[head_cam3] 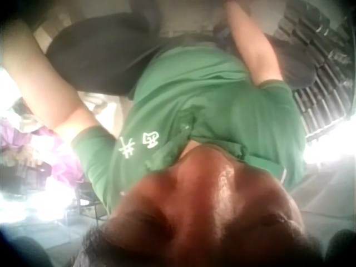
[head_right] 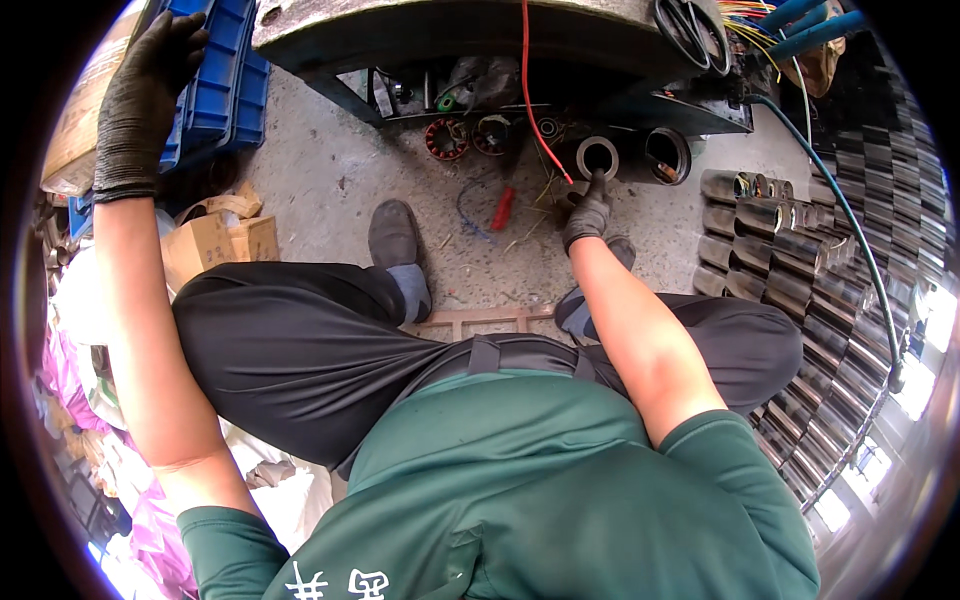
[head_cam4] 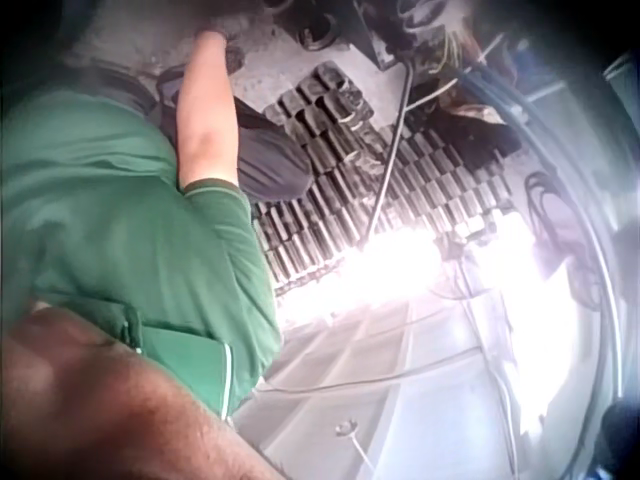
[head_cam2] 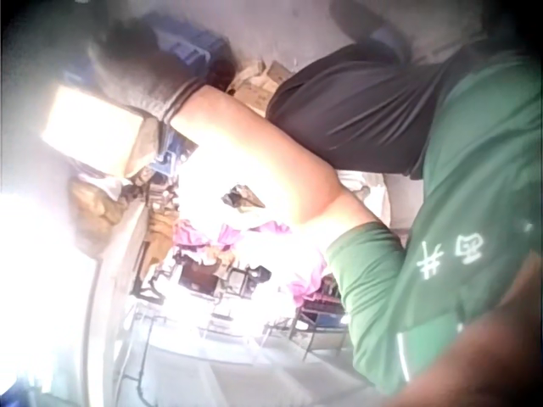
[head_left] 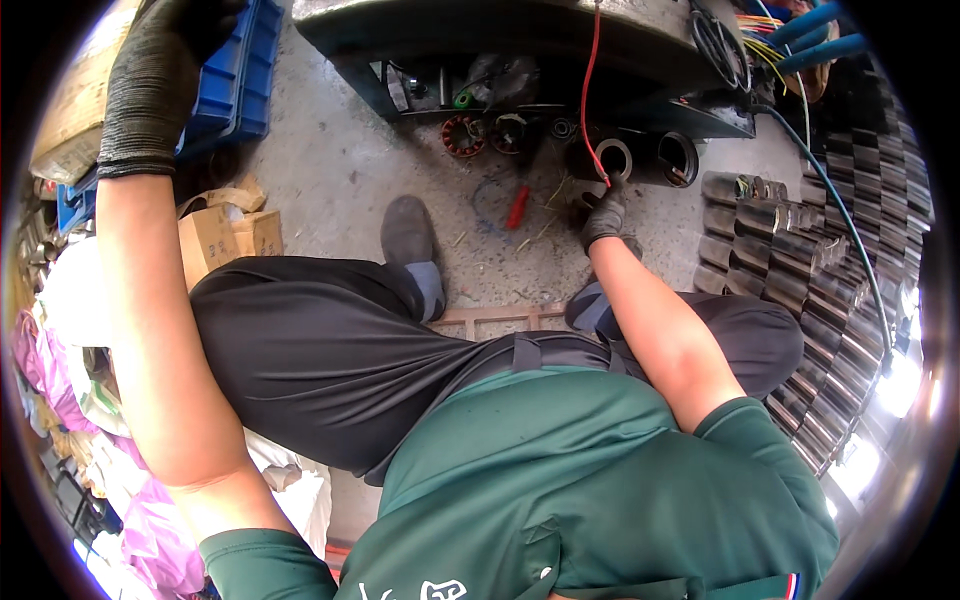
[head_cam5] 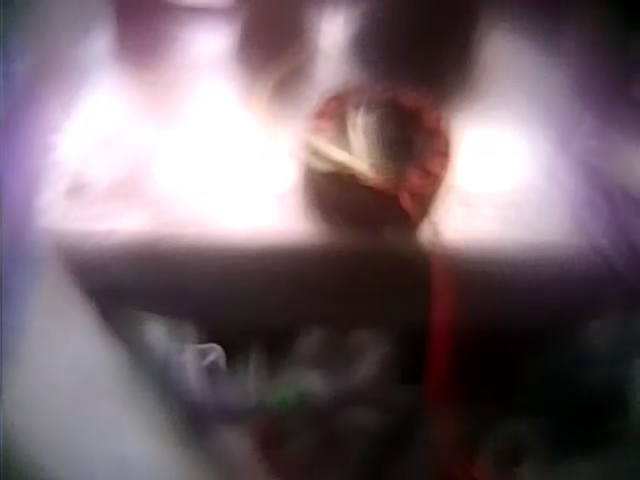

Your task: The person trims the winding on a motor stator using scissors, cuts and strips colored wires, and connects the wires to the stator coil.

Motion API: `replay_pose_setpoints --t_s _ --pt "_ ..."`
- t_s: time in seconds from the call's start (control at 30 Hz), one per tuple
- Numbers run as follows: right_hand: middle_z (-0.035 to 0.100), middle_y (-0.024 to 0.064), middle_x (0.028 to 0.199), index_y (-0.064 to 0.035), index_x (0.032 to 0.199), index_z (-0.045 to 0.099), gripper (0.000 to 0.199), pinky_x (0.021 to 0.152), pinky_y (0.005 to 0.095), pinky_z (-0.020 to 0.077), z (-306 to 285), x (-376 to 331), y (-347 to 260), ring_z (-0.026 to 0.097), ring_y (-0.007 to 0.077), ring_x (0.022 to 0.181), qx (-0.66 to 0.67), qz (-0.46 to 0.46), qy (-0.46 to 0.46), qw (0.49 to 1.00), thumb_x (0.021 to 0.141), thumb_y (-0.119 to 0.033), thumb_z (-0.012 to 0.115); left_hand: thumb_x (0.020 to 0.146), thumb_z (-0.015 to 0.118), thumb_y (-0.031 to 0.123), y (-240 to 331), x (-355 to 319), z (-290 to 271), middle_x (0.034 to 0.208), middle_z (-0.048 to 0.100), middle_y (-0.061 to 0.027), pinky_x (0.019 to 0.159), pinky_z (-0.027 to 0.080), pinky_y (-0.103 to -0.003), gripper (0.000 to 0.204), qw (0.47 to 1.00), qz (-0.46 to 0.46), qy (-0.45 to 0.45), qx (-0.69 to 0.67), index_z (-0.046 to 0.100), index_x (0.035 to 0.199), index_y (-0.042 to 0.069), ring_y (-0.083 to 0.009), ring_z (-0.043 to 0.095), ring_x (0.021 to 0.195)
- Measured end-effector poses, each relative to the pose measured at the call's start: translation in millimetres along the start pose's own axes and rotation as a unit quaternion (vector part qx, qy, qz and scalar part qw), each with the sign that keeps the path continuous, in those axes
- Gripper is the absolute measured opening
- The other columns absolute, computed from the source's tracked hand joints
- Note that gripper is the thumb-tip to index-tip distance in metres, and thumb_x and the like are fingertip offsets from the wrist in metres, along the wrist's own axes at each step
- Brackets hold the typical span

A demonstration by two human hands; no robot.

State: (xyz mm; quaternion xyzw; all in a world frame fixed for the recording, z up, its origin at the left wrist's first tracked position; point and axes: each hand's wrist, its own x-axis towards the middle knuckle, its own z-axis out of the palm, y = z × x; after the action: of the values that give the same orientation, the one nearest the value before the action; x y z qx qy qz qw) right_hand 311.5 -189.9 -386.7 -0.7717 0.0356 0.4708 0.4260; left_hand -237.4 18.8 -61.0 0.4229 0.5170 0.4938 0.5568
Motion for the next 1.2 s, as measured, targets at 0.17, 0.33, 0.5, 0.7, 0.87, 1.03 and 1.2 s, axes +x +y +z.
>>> replay_pose_setpoints --t_s 0.17,0.33,0.5,0.7,0.87,1.03,1.2 --pt "0.066 0.0119 0.093 -0.0091 0.111 0.063 0.054 0.059 0.0473 0.0553 -12 6 -57 0.058 0.0295 0.063 0.048 0.129 -0.065 0.988 0.091 -0.059 0.068 0.102 0.067 0.035 -6 -7 51 0.122 0.075 -0.0132 0.105 0.052 -0.036 0.04 0.996 0.057 -0.044 0.057 0.071 0.126 0.003 -0.0236 0.071 0.113" --pt "0.071 0.0122 0.11 -0.0066 0.128 0.064 0.036 0.083 0.0535 0.061 -22 44 -12 0.067 0.033 0.108 0.109 0.045 0.011 0.993 0.096 -0.023 0.063 0.104 0.064 0.034 -1 -23 77 0.122 0.076 -0.0115 0.105 0.053 -0.036 0.037 0.977 0.091 -0.086 0.175 0.071 0.127 0.006 -0.022 0.072 0.112" --pt "0.067 0.0122 0.129 -0.0051 0.137 0.06 0.044 0.087 0.0486 0.0623 -43 79 14 0.063 0.0306 0.118 0.366 0.052 -0.001 0.929 0.096 -0.022 0.065 0.106 0.062 0.033 -8 -10 100 0.122 0.075 -0.0118 0.105 0.053 -0.035 0.037 0.971 0.115 -0.084 0.193 0.07 0.129 0.006 -0.022 0.072 0.112" --pt "0.067 0.0068 0.134 -0.0176 0.136 0.065 0.052 0.105 0.0536 0.049 17 26 -17 0.059 0.0322 0.125 0.265 0.108 -0.062 0.956 0.098 -0.053 0.062 0.106 0.062 0.034 6 -38 103 0.125 0.074 -0.0123 0.105 0.054 -0.036 0.039 0.969 0.101 -0.08 0.213 0.069 0.13 0.005 -0.0226 0.071 0.114" --pt "0.073 0.0102 0.125 -0.0114 0.134 0.067 0.069 0.092 0.0406 0.0497 13 64 28 0.07 0.031 0.107 0.046 -0.173 0.013 0.984 0.095 -0.068 0.059 0.104 0.063 0.036 9 -44 114 0.12 0.075 -0.0112 0.102 0.054 -0.035 0.039 0.972 0.079 -0.073 0.21 0.07 0.125 0.004 -0.0213 0.072 0.11" --pt "0.074 0.0193 0.114 -0.0078 0.118 0.073 0.046 0.085 0.0455 0.0553 -1 132 65 0.072 0.0352 0.105 -0.444 -0.311 0.098 0.834 0.089 -0.044 0.066 0.106 0.061 0.037 6 -35 121 0.117 0.074 -0.0081 0.1 0.053 -0.034 0.037 0.98 0.054 -0.068 0.18 0.071 0.123 0.005 -0.0185 0.07 0.108" --pt "0.075 0.0199 0.11 -0.0089 0.102 0.078 0.031 0.084 0.0468 0.0587 54 113 79 0.073 0.0364 0.104 -0.644 -0.244 -0.002 0.725 0.084 -0.031 0.066 0.104 0.062 0.035 18 -55 101 0.109 0.075 -0.0092 0.1 0.054 -0.035 0.034 0.978 0.033 -0.032 0.202 0.073 0.115 0.005 -0.0194 0.071 0.103"
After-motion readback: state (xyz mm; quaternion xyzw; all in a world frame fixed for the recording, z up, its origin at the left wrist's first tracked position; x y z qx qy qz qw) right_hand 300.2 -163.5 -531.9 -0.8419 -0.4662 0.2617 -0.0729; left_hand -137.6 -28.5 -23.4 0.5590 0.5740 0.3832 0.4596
